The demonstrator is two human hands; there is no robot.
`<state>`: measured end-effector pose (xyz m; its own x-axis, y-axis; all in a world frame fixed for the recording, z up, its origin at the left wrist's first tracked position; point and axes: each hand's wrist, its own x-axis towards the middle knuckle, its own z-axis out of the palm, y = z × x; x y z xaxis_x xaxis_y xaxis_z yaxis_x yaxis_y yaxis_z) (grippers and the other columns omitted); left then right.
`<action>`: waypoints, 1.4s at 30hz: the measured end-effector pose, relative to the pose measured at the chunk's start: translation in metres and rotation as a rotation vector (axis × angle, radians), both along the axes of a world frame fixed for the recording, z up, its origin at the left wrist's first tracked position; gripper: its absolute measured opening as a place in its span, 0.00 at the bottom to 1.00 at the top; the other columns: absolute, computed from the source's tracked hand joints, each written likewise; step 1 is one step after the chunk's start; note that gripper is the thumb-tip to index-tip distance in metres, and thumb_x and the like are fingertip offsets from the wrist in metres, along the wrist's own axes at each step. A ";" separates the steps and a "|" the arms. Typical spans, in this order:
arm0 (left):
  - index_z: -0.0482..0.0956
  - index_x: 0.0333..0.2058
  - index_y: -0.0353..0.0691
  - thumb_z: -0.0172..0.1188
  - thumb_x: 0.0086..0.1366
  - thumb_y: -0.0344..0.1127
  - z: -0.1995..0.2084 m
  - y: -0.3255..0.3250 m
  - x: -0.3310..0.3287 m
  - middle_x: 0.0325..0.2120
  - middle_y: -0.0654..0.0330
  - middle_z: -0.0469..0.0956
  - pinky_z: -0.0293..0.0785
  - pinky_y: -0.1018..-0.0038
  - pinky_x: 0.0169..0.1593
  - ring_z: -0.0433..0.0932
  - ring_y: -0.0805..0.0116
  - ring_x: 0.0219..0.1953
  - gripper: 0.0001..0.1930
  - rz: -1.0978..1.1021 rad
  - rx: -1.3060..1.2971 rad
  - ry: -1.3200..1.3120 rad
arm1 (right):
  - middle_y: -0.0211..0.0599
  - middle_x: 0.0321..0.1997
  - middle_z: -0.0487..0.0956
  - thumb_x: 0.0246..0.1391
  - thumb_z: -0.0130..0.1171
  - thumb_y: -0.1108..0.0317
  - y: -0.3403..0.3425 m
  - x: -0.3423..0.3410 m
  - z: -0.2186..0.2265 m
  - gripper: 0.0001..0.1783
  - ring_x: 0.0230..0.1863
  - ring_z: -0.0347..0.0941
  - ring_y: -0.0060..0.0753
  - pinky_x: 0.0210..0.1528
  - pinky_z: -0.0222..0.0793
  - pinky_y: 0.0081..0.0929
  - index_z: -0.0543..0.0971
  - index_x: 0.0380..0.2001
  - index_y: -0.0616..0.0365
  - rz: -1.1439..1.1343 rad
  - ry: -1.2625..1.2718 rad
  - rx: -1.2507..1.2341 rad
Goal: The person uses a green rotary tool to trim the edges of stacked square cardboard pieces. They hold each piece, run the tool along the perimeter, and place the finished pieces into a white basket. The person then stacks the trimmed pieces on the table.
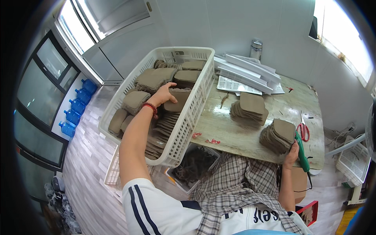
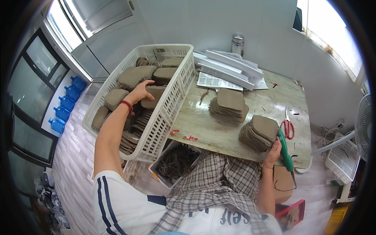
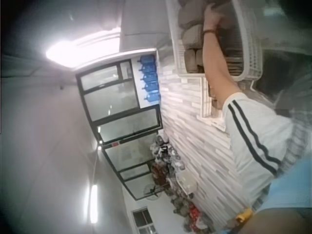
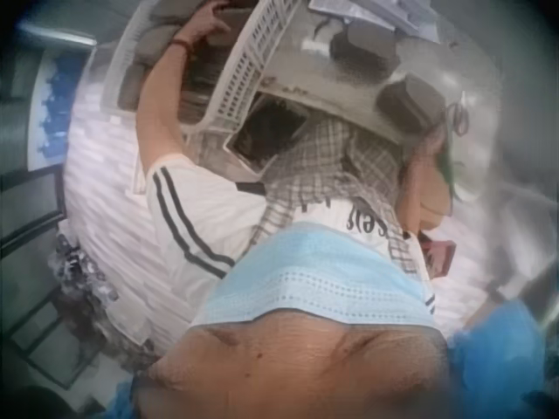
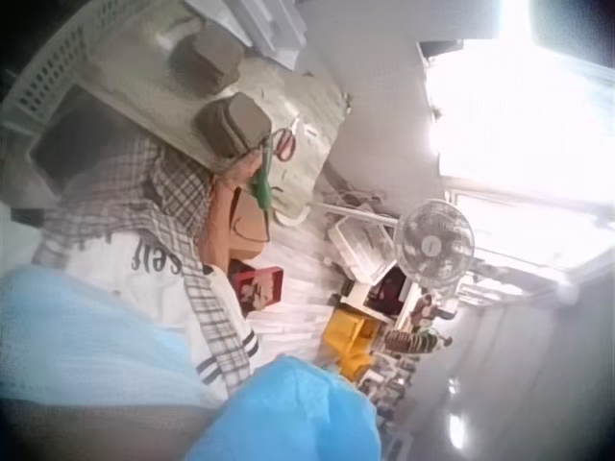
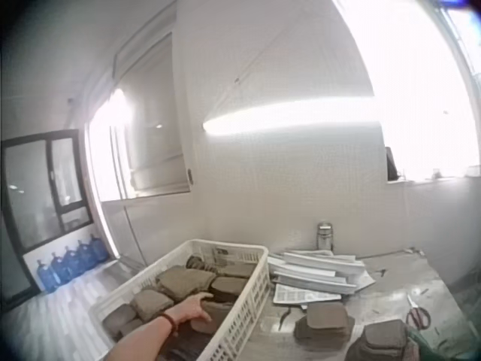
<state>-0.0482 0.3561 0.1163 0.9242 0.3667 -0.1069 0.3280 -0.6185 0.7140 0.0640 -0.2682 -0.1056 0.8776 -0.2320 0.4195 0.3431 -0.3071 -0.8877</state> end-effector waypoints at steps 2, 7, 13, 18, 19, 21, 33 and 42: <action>0.69 0.61 0.42 0.73 0.35 0.23 0.002 -0.003 -0.005 0.53 0.52 0.74 0.67 0.69 0.59 0.72 0.59 0.55 0.47 -0.020 0.068 -0.034 | 0.39 0.50 0.75 0.71 0.44 0.58 0.001 0.002 0.017 0.23 0.52 0.71 0.32 0.58 0.65 0.28 0.72 0.56 0.67 0.032 0.004 0.235; 0.64 0.63 0.46 0.71 0.39 0.25 0.004 -0.008 -0.025 0.48 0.52 0.72 0.66 0.69 0.60 0.70 0.56 0.53 0.48 -0.095 0.280 -0.175 | 0.39 0.53 0.74 0.65 0.52 0.66 0.083 -0.011 0.164 0.20 0.53 0.71 0.32 0.58 0.67 0.29 0.72 0.56 0.65 0.249 -0.258 -0.088; 0.63 0.64 0.48 0.68 0.42 0.23 0.043 -0.029 -0.046 0.54 0.49 0.69 0.64 0.64 0.63 0.67 0.46 0.59 0.46 -0.130 0.416 -0.377 | 0.43 0.58 0.71 0.50 0.70 0.62 0.222 -0.012 0.250 0.35 0.56 0.71 0.42 0.58 0.69 0.35 0.70 0.60 0.55 0.734 -0.381 -0.402; 0.65 0.64 0.48 0.67 0.43 0.19 0.124 -0.085 -0.076 0.49 0.57 0.70 0.67 0.71 0.60 0.70 0.62 0.53 0.45 -0.221 0.360 -0.537 | 0.46 0.69 0.58 0.36 0.79 0.56 0.301 -0.027 0.286 0.61 0.70 0.56 0.51 0.68 0.60 0.44 0.53 0.71 0.46 0.914 -0.463 -0.484; 0.65 0.64 0.48 0.68 0.43 0.19 0.136 -0.099 -0.078 0.49 0.58 0.70 0.67 0.71 0.59 0.71 0.63 0.52 0.45 -0.283 0.355 -0.559 | 0.46 0.70 0.57 0.34 0.80 0.55 0.306 -0.028 0.292 0.64 0.71 0.54 0.52 0.70 0.58 0.44 0.51 0.71 0.45 0.907 -0.517 -0.490; 0.66 0.63 0.48 0.69 0.43 0.19 0.155 -0.125 -0.081 0.47 0.59 0.71 0.67 0.73 0.58 0.71 0.66 0.51 0.45 -0.398 0.354 -0.599 | 0.47 0.70 0.57 0.31 0.81 0.55 0.304 -0.029 0.308 0.67 0.70 0.54 0.53 0.71 0.56 0.46 0.49 0.72 0.45 0.982 -0.561 -0.449; 0.65 0.64 0.45 0.67 0.50 0.25 0.106 -0.190 -0.034 0.47 0.61 0.71 0.66 0.73 0.59 0.72 0.70 0.50 0.40 -0.609 -0.197 -0.210 | 0.43 0.58 0.72 0.42 0.71 0.64 0.203 -0.062 0.263 0.44 0.60 0.67 0.36 0.63 0.61 0.32 0.66 0.64 0.55 1.074 0.262 -0.149; 0.81 0.43 0.33 0.51 0.57 0.24 0.009 -0.032 -0.004 0.38 0.50 0.83 0.74 0.66 0.54 0.80 0.57 0.46 0.16 -0.093 0.192 -0.123 | 0.47 0.54 0.76 0.41 0.71 0.55 0.167 -0.003 0.160 0.41 0.56 0.71 0.43 0.56 0.67 0.42 0.72 0.57 0.64 0.888 1.021 -0.406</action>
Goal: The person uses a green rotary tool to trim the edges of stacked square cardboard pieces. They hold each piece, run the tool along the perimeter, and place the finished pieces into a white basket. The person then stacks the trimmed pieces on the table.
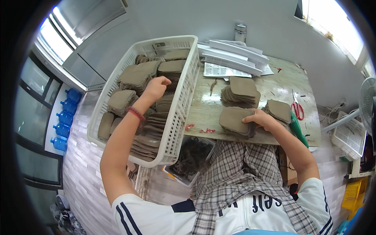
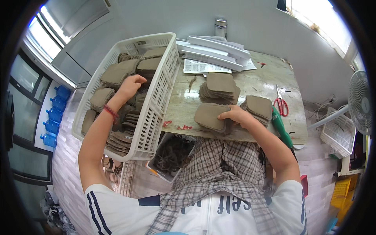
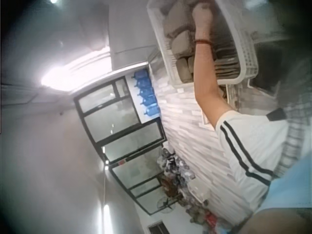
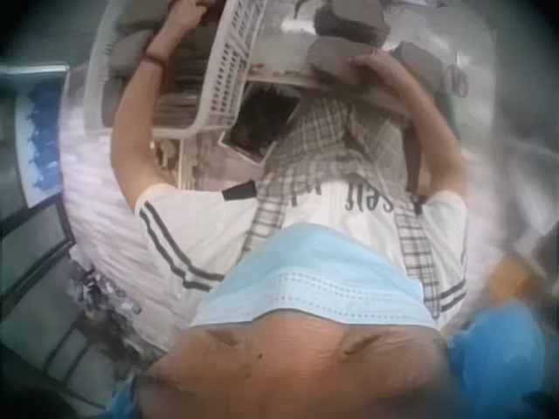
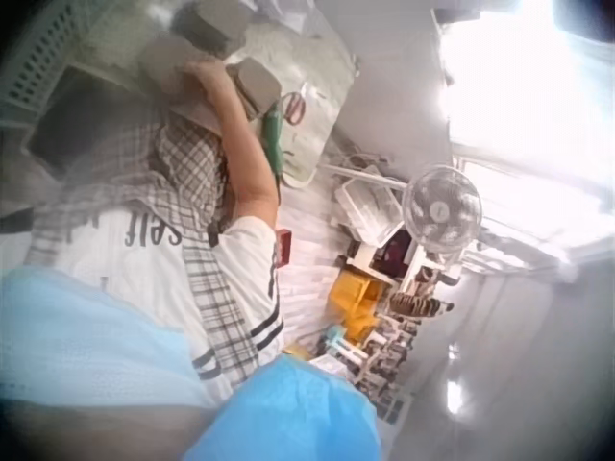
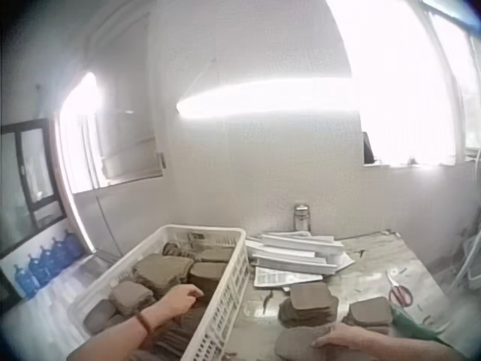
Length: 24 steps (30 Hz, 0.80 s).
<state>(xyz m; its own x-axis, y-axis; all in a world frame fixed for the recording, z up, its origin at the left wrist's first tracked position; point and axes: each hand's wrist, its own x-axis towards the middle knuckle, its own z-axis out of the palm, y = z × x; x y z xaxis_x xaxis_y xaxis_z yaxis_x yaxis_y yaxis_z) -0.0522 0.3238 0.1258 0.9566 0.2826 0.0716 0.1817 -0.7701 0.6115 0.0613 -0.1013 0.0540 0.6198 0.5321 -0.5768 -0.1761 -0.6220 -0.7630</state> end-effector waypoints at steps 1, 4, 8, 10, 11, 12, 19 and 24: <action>0.82 0.41 0.33 0.48 0.56 0.22 -0.016 0.011 0.006 0.39 0.47 0.82 0.74 0.66 0.52 0.81 0.56 0.46 0.17 -0.003 0.070 0.042 | 0.47 0.54 0.76 0.42 0.71 0.56 -0.003 0.004 -0.005 0.40 0.56 0.71 0.43 0.57 0.67 0.41 0.71 0.58 0.64 -0.020 0.002 -0.002; 0.83 0.43 0.32 0.50 0.57 0.25 -0.041 0.018 0.018 0.45 0.43 0.80 0.74 0.61 0.54 0.78 0.49 0.50 0.17 -0.033 0.257 0.276 | 0.53 0.56 0.75 0.44 0.69 0.53 -0.005 0.009 -0.004 0.42 0.58 0.71 0.49 0.58 0.68 0.40 0.69 0.60 0.66 0.064 -0.208 -0.140; 0.79 0.50 0.34 0.49 0.60 0.28 -0.079 0.039 0.034 0.50 0.42 0.77 0.70 0.58 0.58 0.75 0.45 0.54 0.20 -0.041 0.322 0.431 | 0.63 0.56 0.73 0.48 0.66 0.50 -0.018 -0.001 -0.004 0.44 0.57 0.71 0.56 0.59 0.68 0.43 0.66 0.61 0.69 0.217 -0.708 -0.220; 0.76 0.54 0.35 0.47 0.61 0.29 -0.106 0.057 0.039 0.53 0.42 0.75 0.68 0.57 0.60 0.73 0.43 0.57 0.22 -0.012 0.334 0.459 | 0.62 0.54 0.73 0.50 0.65 0.50 -0.016 -0.010 0.015 0.43 0.57 0.71 0.57 0.58 0.69 0.43 0.65 0.61 0.69 0.241 -0.770 -0.258; 0.72 0.59 0.37 0.44 0.64 0.31 -0.111 0.054 0.044 0.58 0.41 0.70 0.63 0.54 0.64 0.67 0.41 0.62 0.24 -0.038 0.370 0.548 | 0.56 0.56 0.73 0.52 0.62 0.51 -0.015 -0.011 0.022 0.39 0.56 0.72 0.54 0.57 0.69 0.42 0.66 0.62 0.64 0.250 -0.796 -0.303; 0.71 0.59 0.38 0.44 0.64 0.34 -0.119 0.060 0.044 0.59 0.42 0.69 0.62 0.54 0.64 0.65 0.41 0.63 0.25 -0.050 0.383 0.588 | 0.54 0.55 0.74 0.53 0.62 0.51 -0.012 -0.008 0.025 0.38 0.56 0.72 0.54 0.57 0.69 0.42 0.67 0.61 0.63 0.253 -0.825 -0.279; 0.78 0.51 0.40 0.50 0.65 0.51 -0.152 0.080 0.053 0.54 0.42 0.74 0.63 0.51 0.62 0.69 0.41 0.58 0.25 -0.115 0.418 0.521 | 0.48 0.59 0.72 0.54 0.61 0.47 0.004 0.098 0.019 0.36 0.62 0.67 0.50 0.63 0.64 0.39 0.72 0.59 0.60 0.192 -1.006 -0.063; 0.81 0.43 0.36 0.48 0.66 0.44 -0.132 0.084 0.041 0.43 0.43 0.80 0.72 0.58 0.54 0.77 0.43 0.49 0.20 -0.244 0.235 0.403 | 0.48 0.67 0.67 0.44 0.69 0.47 0.035 0.156 0.015 0.48 0.68 0.61 0.47 0.68 0.58 0.36 0.65 0.65 0.57 0.388 -0.740 -0.086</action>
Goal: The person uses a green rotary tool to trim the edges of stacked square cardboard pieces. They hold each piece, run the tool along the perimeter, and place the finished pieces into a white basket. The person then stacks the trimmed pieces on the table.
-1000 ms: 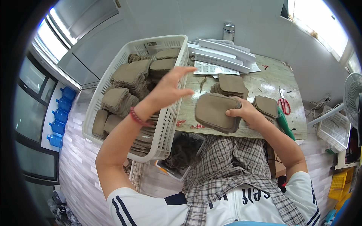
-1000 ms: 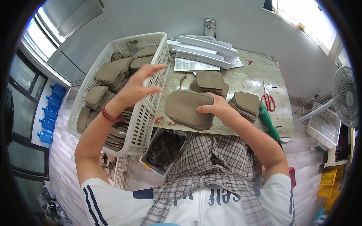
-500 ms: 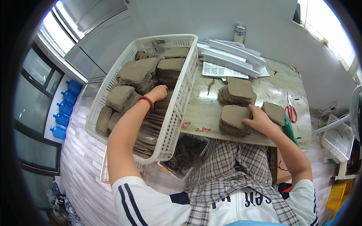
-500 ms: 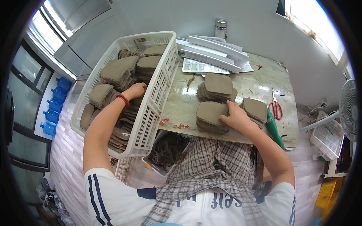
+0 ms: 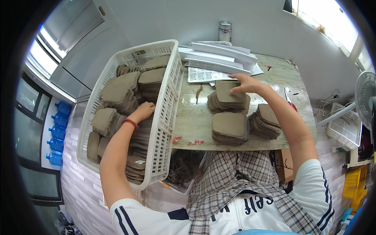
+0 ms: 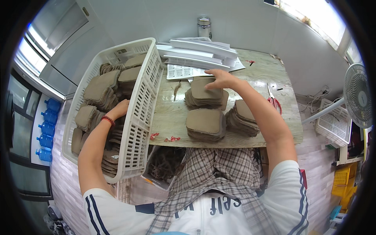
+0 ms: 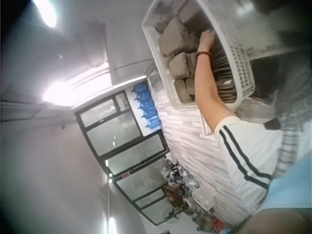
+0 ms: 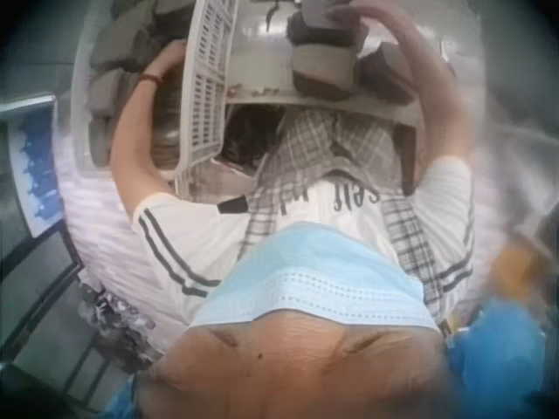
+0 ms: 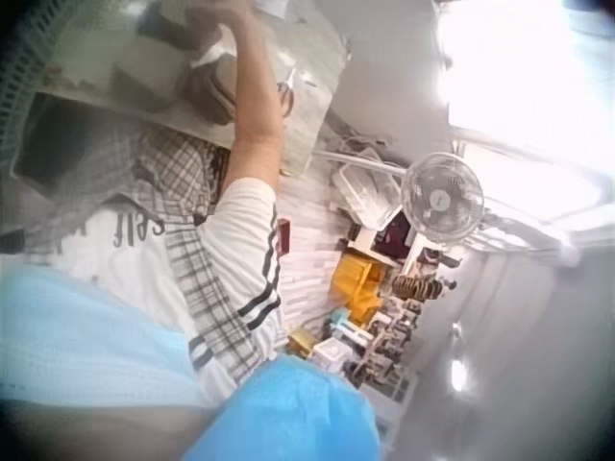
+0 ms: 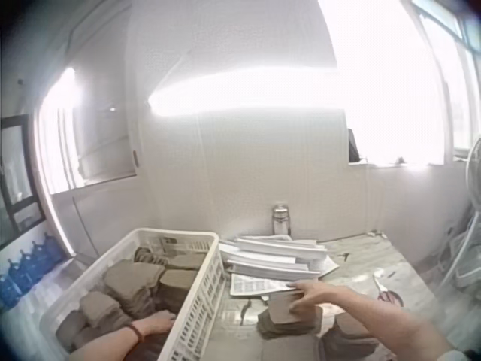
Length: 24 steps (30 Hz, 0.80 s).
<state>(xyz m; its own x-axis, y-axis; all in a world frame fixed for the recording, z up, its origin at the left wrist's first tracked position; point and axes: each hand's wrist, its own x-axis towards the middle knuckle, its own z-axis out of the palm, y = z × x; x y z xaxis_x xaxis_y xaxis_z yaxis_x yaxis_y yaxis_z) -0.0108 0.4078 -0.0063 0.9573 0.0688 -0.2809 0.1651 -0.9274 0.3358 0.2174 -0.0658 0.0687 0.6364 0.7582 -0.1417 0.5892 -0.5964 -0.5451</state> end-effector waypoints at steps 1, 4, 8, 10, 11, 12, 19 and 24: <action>0.81 0.43 0.36 0.48 0.66 0.44 0.008 -0.007 -0.006 0.43 0.43 0.80 0.72 0.58 0.53 0.77 0.42 0.48 0.19 0.024 -0.066 -0.009 | 0.48 0.68 0.66 0.42 0.70 0.47 0.004 0.006 -0.001 0.50 0.69 0.61 0.46 0.69 0.57 0.36 0.64 0.67 0.57 0.034 0.097 -0.027; 0.81 0.43 0.36 0.49 0.66 0.42 0.038 -0.035 -0.028 0.41 0.42 0.80 0.72 0.57 0.51 0.77 0.41 0.46 0.18 0.059 -0.162 -0.033 | 0.48 0.68 0.65 0.42 0.71 0.49 0.006 0.016 -0.006 0.50 0.70 0.60 0.45 0.70 0.57 0.35 0.63 0.68 0.55 0.081 0.268 -0.037; 0.80 0.42 0.38 0.50 0.66 0.40 0.069 -0.065 -0.059 0.38 0.42 0.80 0.72 0.54 0.49 0.77 0.38 0.43 0.15 -0.017 -0.093 -0.077 | 0.48 0.66 0.68 0.38 0.74 0.48 0.005 0.000 0.007 0.53 0.67 0.64 0.46 0.68 0.61 0.36 0.63 0.67 0.55 0.088 0.260 -0.161; 0.80 0.42 0.38 0.49 0.66 0.40 0.078 -0.075 -0.069 0.39 0.42 0.80 0.72 0.54 0.50 0.76 0.38 0.45 0.15 -0.043 -0.141 -0.105 | 0.52 0.64 0.69 0.37 0.76 0.49 0.000 0.002 -0.003 0.53 0.65 0.66 0.49 0.66 0.63 0.37 0.65 0.66 0.56 0.097 0.188 -0.179; 0.80 0.43 0.38 0.49 0.65 0.40 0.082 -0.079 -0.073 0.40 0.43 0.79 0.70 0.53 0.51 0.75 0.40 0.46 0.16 -0.032 -0.084 -0.099 | 0.52 0.63 0.71 0.36 0.76 0.48 -0.003 -0.001 -0.004 0.54 0.64 0.68 0.49 0.65 0.64 0.36 0.65 0.66 0.57 0.108 0.142 -0.141; 0.80 0.43 0.39 0.49 0.65 0.40 0.086 -0.083 -0.076 0.41 0.43 0.79 0.70 0.53 0.52 0.75 0.40 0.46 0.16 -0.029 -0.071 -0.086 | 0.52 0.61 0.73 0.35 0.76 0.47 -0.006 -0.006 -0.005 0.55 0.62 0.70 0.48 0.63 0.66 0.34 0.65 0.66 0.59 0.119 0.097 -0.104; 0.79 0.43 0.36 0.53 0.65 0.36 0.080 -0.081 -0.089 0.39 0.43 0.79 0.73 0.56 0.48 0.76 0.41 0.45 0.13 -0.087 -0.023 -0.106 | 0.57 0.66 0.65 0.32 0.78 0.43 -0.028 -0.006 -0.016 0.66 0.69 0.60 0.50 0.68 0.58 0.37 0.56 0.70 0.61 -0.039 0.245 -0.098; 0.78 0.45 0.37 0.54 0.65 0.35 0.079 -0.075 -0.097 0.42 0.43 0.79 0.72 0.56 0.51 0.75 0.41 0.46 0.13 -0.115 -0.008 -0.152 | 0.56 0.64 0.67 0.30 0.79 0.46 -0.024 -0.019 -0.014 0.61 0.65 0.64 0.49 0.65 0.62 0.36 0.61 0.66 0.61 0.004 0.232 -0.095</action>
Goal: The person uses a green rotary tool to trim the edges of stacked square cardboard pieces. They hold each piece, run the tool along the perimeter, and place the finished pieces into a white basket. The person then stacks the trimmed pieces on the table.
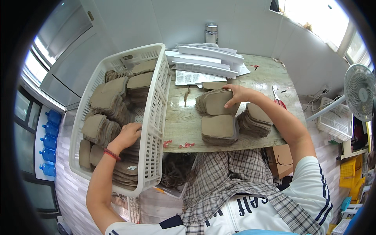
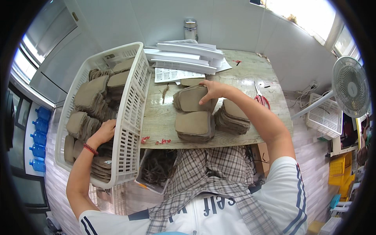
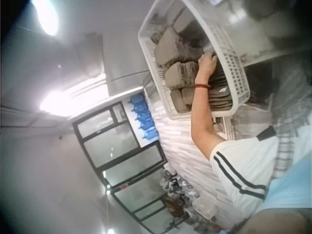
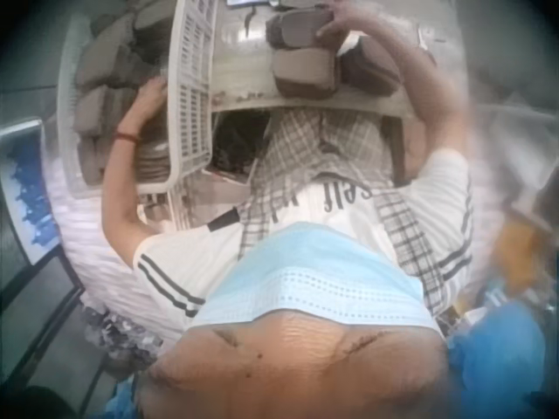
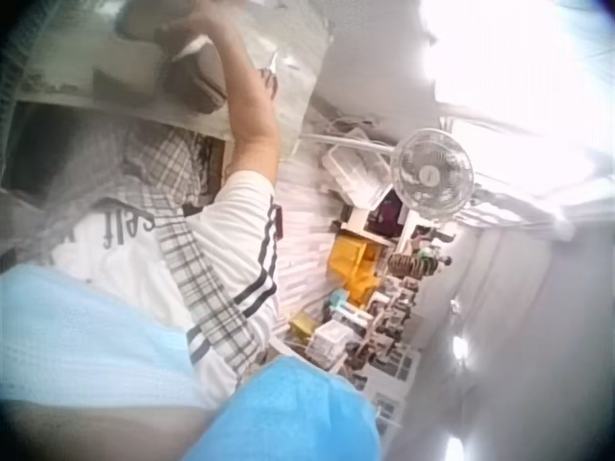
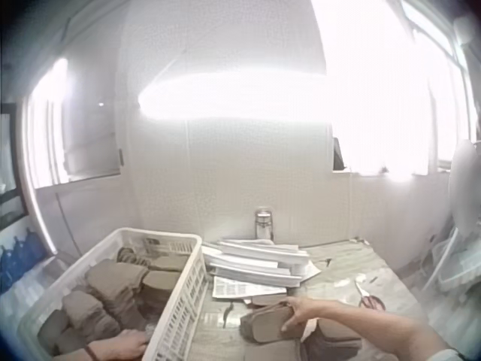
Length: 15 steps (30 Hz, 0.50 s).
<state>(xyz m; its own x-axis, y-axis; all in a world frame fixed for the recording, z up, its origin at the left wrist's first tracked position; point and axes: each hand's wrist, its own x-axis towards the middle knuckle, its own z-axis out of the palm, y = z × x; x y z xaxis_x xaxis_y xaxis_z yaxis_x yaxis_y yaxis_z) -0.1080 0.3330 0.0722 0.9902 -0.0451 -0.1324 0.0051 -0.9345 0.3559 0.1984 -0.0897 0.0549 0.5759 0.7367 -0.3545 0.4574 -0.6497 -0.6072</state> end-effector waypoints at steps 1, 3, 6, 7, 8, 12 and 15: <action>0.78 0.46 0.37 0.54 0.65 0.35 0.000 0.000 0.000 0.42 0.44 0.79 0.72 0.56 0.52 0.75 0.41 0.47 0.14 0.000 -0.012 0.004 | 0.56 0.64 0.67 0.30 0.79 0.47 0.001 -0.002 0.000 0.60 0.65 0.65 0.49 0.65 0.62 0.36 0.62 0.66 0.61 -0.008 -0.014 0.010; 0.77 0.48 0.39 0.53 0.65 0.36 0.002 0.001 -0.003 0.45 0.45 0.78 0.69 0.57 0.55 0.73 0.43 0.50 0.15 0.010 0.014 0.025 | 0.55 0.60 0.70 0.29 0.80 0.49 0.004 -0.005 0.001 0.55 0.61 0.68 0.49 0.62 0.65 0.36 0.67 0.62 0.61 -0.022 0.015 0.027; 0.77 0.49 0.39 0.53 0.66 0.38 0.004 -0.002 0.002 0.46 0.46 0.78 0.67 0.57 0.56 0.72 0.43 0.51 0.16 -0.007 0.012 0.058 | 0.54 0.52 0.76 0.28 0.80 0.50 0.004 -0.005 -0.011 0.50 0.55 0.73 0.50 0.57 0.70 0.37 0.71 0.56 0.62 0.012 -0.246 0.062; 0.77 0.48 0.39 0.53 0.66 0.38 0.009 -0.006 0.002 0.46 0.45 0.78 0.68 0.56 0.56 0.73 0.43 0.51 0.16 0.005 0.015 0.071 | 0.51 0.46 0.78 0.28 0.80 0.52 0.005 -0.008 -0.011 0.47 0.50 0.75 0.50 0.53 0.71 0.39 0.72 0.52 0.62 0.042 -0.295 0.117; 0.76 0.50 0.39 0.52 0.65 0.38 0.012 -0.007 0.002 0.48 0.47 0.77 0.66 0.56 0.58 0.71 0.44 0.53 0.17 0.026 0.015 0.113 | 0.51 0.46 0.78 0.28 0.80 0.53 0.007 -0.009 -0.009 0.46 0.49 0.75 0.50 0.52 0.71 0.39 0.72 0.52 0.61 0.049 -0.251 0.108; 0.74 0.55 0.40 0.51 0.64 0.37 0.008 -0.001 0.000 0.53 0.48 0.75 0.61 0.55 0.62 0.68 0.47 0.58 0.20 0.062 0.018 0.202 | 0.51 0.43 0.78 0.31 0.79 0.55 0.011 -0.017 0.006 0.42 0.47 0.75 0.51 0.48 0.70 0.39 0.70 0.48 0.61 0.075 -0.178 0.061; 0.74 0.55 0.41 0.52 0.64 0.36 0.010 -0.004 0.003 0.52 0.48 0.75 0.61 0.55 0.62 0.69 0.46 0.58 0.20 0.059 0.020 0.217 | 0.49 0.41 0.78 0.32 0.78 0.56 0.008 -0.021 0.012 0.38 0.46 0.75 0.50 0.47 0.69 0.39 0.70 0.45 0.60 0.097 -0.170 0.116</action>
<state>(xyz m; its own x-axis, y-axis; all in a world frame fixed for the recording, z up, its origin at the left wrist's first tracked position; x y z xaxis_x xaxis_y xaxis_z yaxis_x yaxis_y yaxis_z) -0.1045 0.3295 0.0824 0.9392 0.0172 -0.3430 0.1347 -0.9372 0.3218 0.1773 -0.0819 0.0668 0.5443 0.8218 -0.1683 0.6165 -0.5280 -0.5841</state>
